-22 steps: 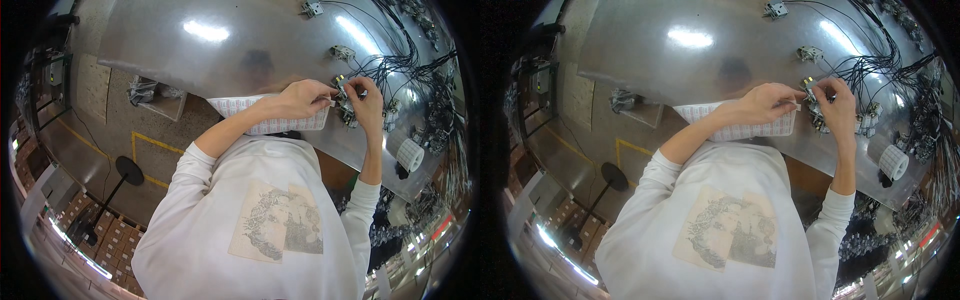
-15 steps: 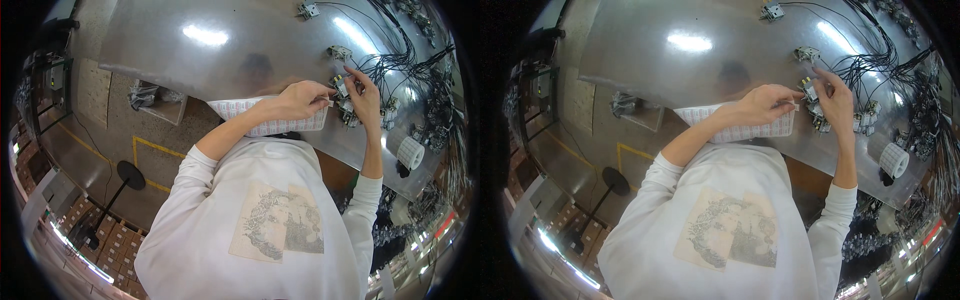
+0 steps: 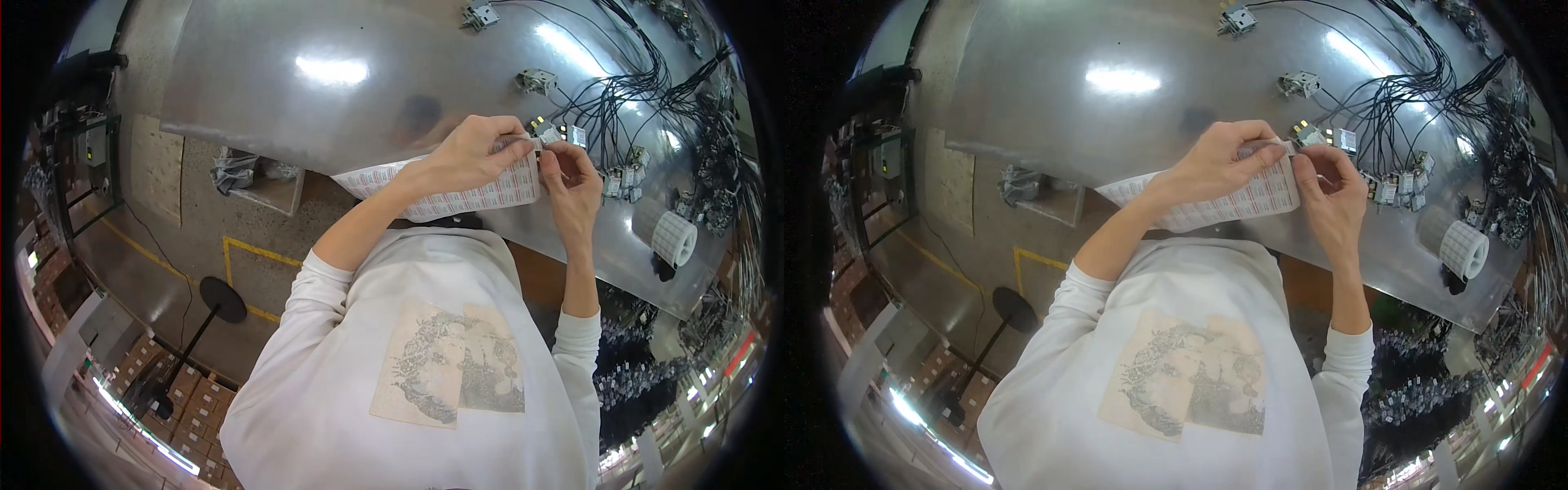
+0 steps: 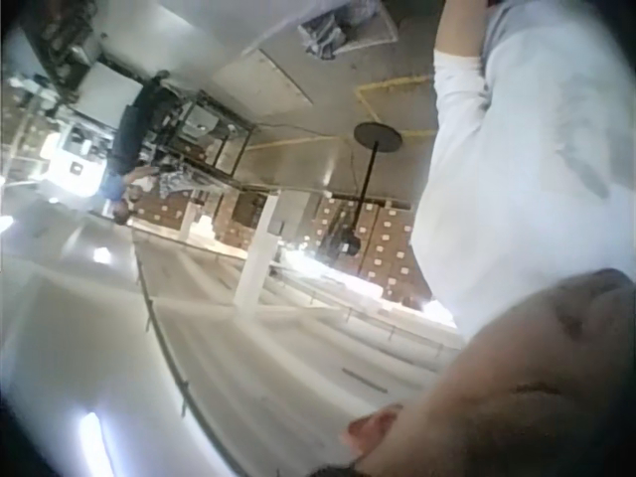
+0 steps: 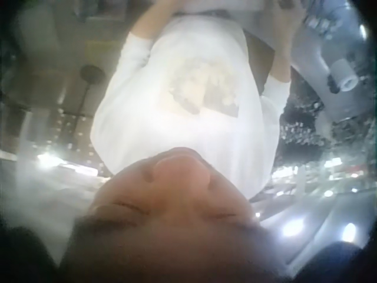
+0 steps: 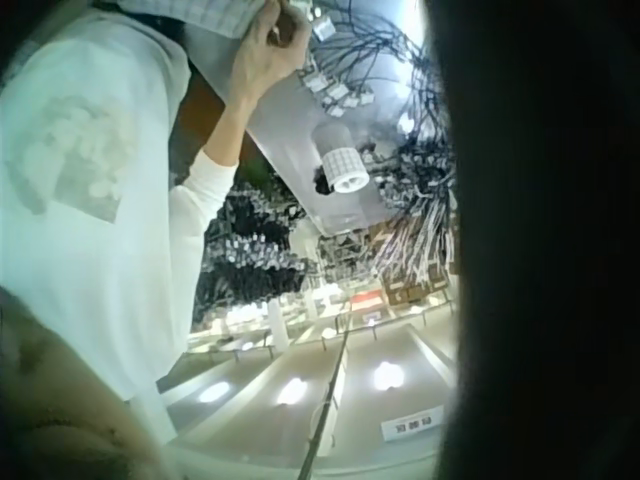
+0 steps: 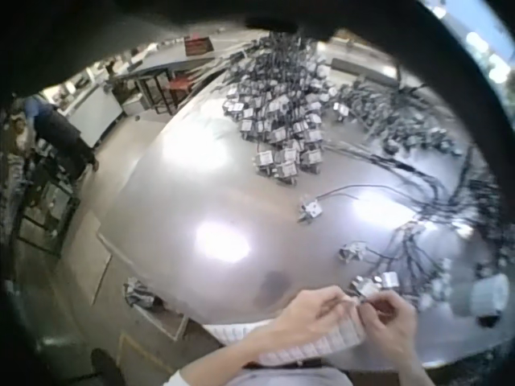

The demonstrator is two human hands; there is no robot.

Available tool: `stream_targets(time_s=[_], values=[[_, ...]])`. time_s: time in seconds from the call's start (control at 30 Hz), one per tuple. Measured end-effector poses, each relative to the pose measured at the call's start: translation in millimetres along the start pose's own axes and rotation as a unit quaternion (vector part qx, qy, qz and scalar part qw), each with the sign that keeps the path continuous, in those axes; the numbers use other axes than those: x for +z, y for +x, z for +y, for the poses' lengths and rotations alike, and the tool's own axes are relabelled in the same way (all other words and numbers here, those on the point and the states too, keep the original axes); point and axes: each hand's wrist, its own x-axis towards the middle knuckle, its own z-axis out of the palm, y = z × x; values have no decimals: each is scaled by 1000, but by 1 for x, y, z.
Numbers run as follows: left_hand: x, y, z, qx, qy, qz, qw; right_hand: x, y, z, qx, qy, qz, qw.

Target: Applying identification stickers to small white connectors on a multi-wire harness assembly at a workbench.

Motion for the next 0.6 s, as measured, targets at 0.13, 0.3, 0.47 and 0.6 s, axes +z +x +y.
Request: stream_targets(time_s=[0.13,0.3,0.47,0.6], values=[[1,1,2,11,7,12,1000,1,2,2,-19,0,6,1000],[-3,-1,6,4,-8,13,1000,4,6,0,-28,7,4,1000],[-14,-3,8,-40,28,11,999,-1,15,-13,-39,19,-37,998],[-17,-7,5,-40,43,35,998,-1,48,-29,-97,-52,-3,994]])
